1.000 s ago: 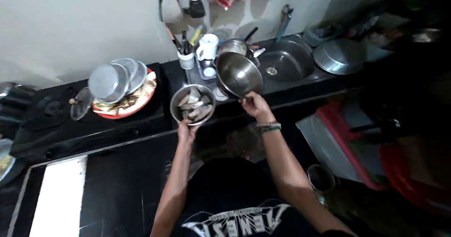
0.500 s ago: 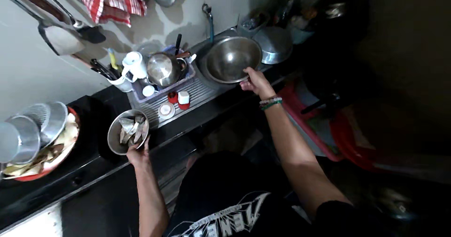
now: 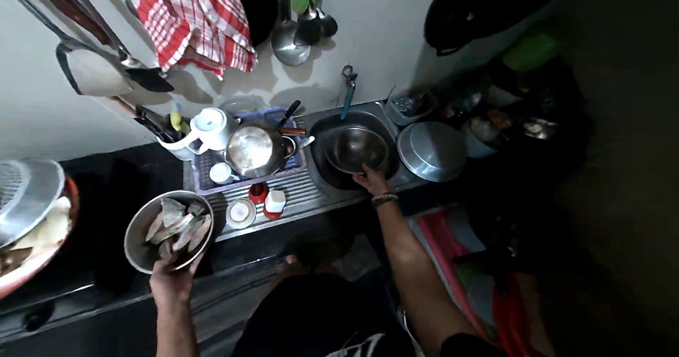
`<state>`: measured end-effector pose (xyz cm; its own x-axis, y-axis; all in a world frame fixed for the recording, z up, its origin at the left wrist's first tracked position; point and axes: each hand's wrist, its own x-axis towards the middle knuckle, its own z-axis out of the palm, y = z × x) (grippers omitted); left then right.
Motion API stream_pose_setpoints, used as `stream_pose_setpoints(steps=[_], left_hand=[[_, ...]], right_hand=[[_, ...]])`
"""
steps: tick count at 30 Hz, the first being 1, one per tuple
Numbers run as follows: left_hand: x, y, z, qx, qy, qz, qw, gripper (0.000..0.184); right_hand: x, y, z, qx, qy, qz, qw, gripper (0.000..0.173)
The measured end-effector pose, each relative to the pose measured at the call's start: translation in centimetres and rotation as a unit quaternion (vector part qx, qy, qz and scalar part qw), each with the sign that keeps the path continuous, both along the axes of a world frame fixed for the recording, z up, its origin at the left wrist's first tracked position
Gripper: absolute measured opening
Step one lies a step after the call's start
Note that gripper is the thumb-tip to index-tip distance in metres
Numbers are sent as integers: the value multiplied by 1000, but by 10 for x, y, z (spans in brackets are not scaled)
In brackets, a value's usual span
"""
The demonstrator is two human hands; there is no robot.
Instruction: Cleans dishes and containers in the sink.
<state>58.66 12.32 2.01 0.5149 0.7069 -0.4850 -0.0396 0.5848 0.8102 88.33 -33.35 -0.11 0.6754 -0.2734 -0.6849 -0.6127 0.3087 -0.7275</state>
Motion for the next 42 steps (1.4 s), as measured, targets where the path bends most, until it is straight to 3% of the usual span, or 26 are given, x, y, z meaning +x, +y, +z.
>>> stream_pose_setpoints(steps=[5,8,10,12,14,16,18,20,23,27,31,34,37,39,42], left_hand=[[-12,-16,25,9,79,6,997,59],[-35,-34,30,21,134,70,988,67],[-53,-50,34,46,159,116,979,65],[-66,-70,41,84,192,166,964,57],[-74,-95,46,109,224,207,946,52],[-70,-123,54,130,249,197,939,47],[-50,-151,60,151,227,137,952,47],[-18,-178,63,159,162,29,973,49],[60,-222,65,106,106,-143,978,48],[186,-292,45,-14,118,-366,923,42],[277,-341,-19,-83,191,-400,892,52],[314,-363,-57,-82,222,-352,906,47],[331,-374,-60,-18,240,-326,914,41],[337,-376,-54,32,231,-323,918,39],[344,-373,-50,124,217,-338,908,43]], right_hand=[[30,8,-25,11,32,11,999,55],[40,0,-39,-40,72,110,991,59],[46,-10,-27,-228,94,229,942,70],[60,-19,-3,-402,32,279,872,84],[98,-20,26,-491,-103,269,822,78],[155,-8,57,-510,-251,276,775,63],[207,6,80,-527,-369,318,697,53],[237,15,94,-524,-419,357,650,44],[252,5,106,-506,-433,413,621,36],[269,-11,108,-472,-490,455,574,35],[279,-17,109,-461,-500,493,543,30],[279,-22,106,-455,-530,471,538,29],[274,-34,101,-403,-529,451,595,38],[273,-59,97,-414,-450,417,673,44],[291,-121,85,-503,-203,376,751,42]])
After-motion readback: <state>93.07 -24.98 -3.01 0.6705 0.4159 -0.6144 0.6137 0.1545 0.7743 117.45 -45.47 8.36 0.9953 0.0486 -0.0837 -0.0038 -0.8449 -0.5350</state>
